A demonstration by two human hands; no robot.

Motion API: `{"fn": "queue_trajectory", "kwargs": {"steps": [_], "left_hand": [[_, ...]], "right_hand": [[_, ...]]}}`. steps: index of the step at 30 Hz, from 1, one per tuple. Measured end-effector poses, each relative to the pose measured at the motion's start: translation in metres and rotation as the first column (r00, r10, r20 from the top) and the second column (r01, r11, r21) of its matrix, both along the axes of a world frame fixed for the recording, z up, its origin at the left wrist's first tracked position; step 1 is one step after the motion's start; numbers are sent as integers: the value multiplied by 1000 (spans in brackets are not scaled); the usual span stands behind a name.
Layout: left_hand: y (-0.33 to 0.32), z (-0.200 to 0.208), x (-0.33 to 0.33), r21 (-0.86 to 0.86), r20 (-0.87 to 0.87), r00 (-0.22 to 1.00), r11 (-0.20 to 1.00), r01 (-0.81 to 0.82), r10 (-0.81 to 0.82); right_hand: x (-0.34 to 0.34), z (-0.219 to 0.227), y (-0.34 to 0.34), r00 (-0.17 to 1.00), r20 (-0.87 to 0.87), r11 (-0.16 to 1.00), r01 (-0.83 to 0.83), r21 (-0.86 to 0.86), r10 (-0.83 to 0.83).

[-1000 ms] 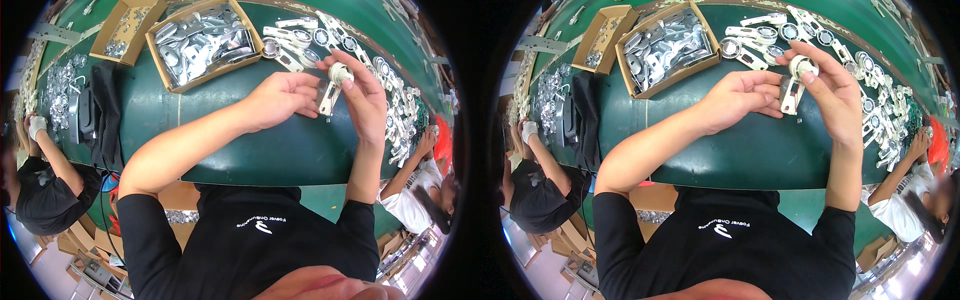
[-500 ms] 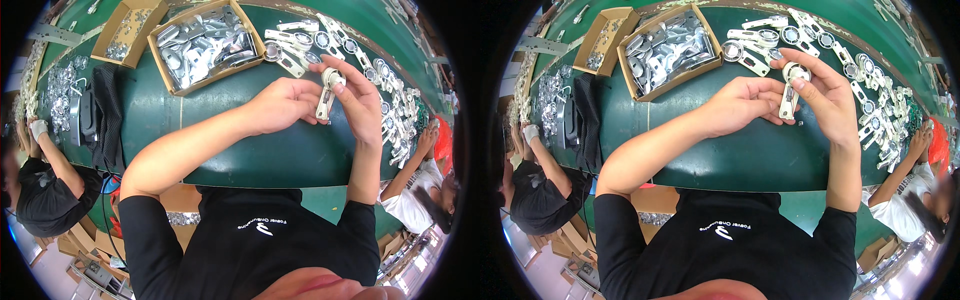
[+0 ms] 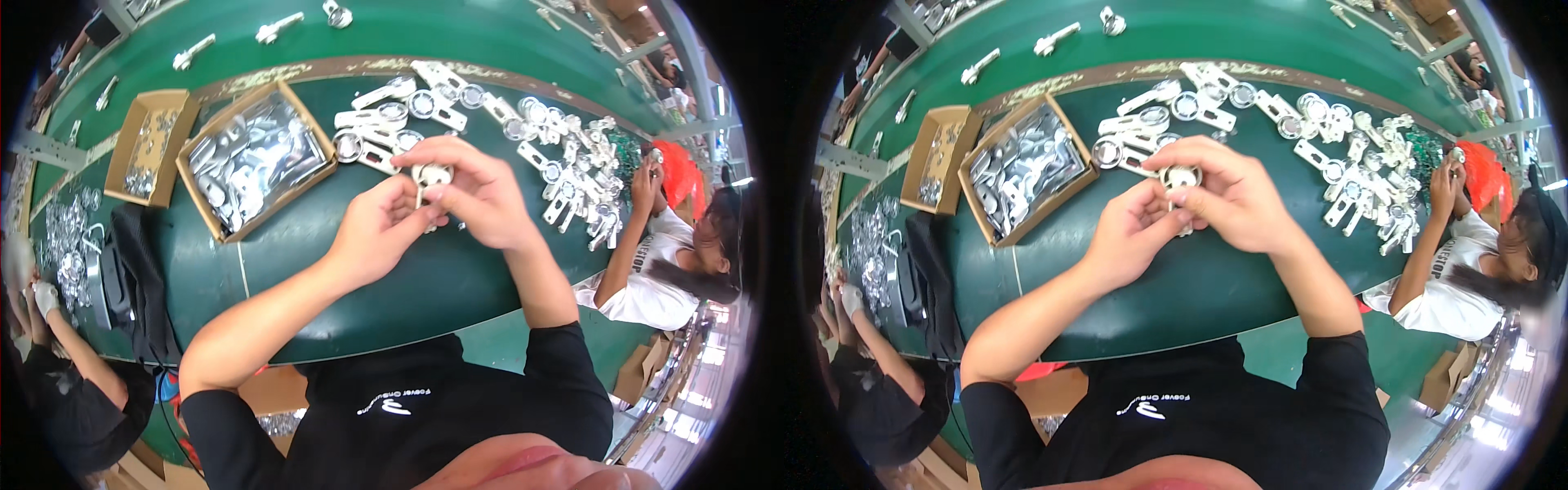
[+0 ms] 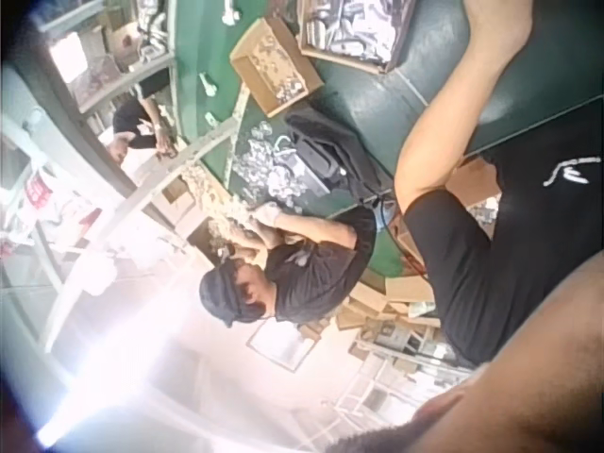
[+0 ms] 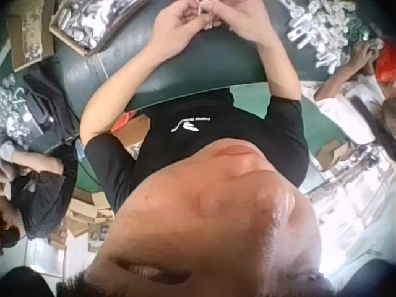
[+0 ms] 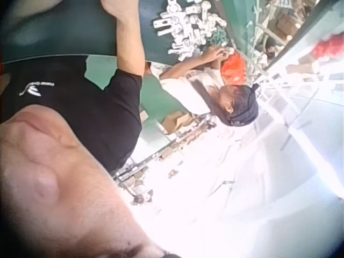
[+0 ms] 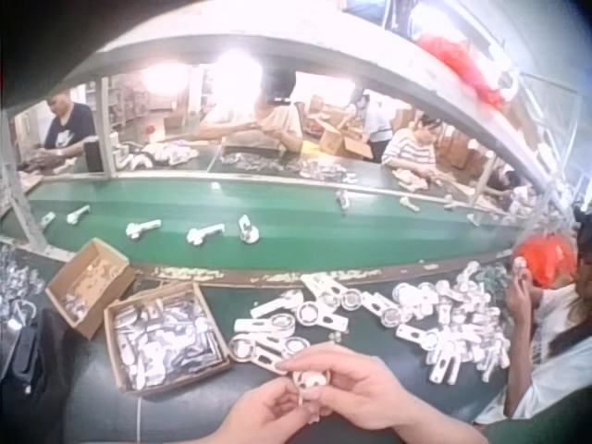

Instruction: Assembling small mechanical and electronic components on a factory production line.

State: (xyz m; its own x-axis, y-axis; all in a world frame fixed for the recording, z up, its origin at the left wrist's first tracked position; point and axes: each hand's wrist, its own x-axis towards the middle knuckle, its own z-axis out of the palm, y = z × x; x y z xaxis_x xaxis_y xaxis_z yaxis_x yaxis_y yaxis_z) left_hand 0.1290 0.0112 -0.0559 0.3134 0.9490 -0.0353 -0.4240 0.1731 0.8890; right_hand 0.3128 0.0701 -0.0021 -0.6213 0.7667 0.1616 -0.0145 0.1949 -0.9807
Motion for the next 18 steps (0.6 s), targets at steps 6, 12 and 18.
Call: {"fn": "queue_trajectory", "kwargs": {"steps": [6, 12, 18], "left_hand": [[-1, 7, 0, 51, -45, 999, 999, -5, 7], [-1, 11, 0, 161, -273, 954, 983, -83, 125], [-1, 8, 2, 226, -259, 947, 965, -135, 193]], "right_hand": [[-5, -3, -5, 994, -107, 995, 2, 101, 9], [-4, -3, -4, 1000, -14, 962, 19, 274, -16], [-12, -5, -14, 987, -52, 938, 162, 306, -153]]}}
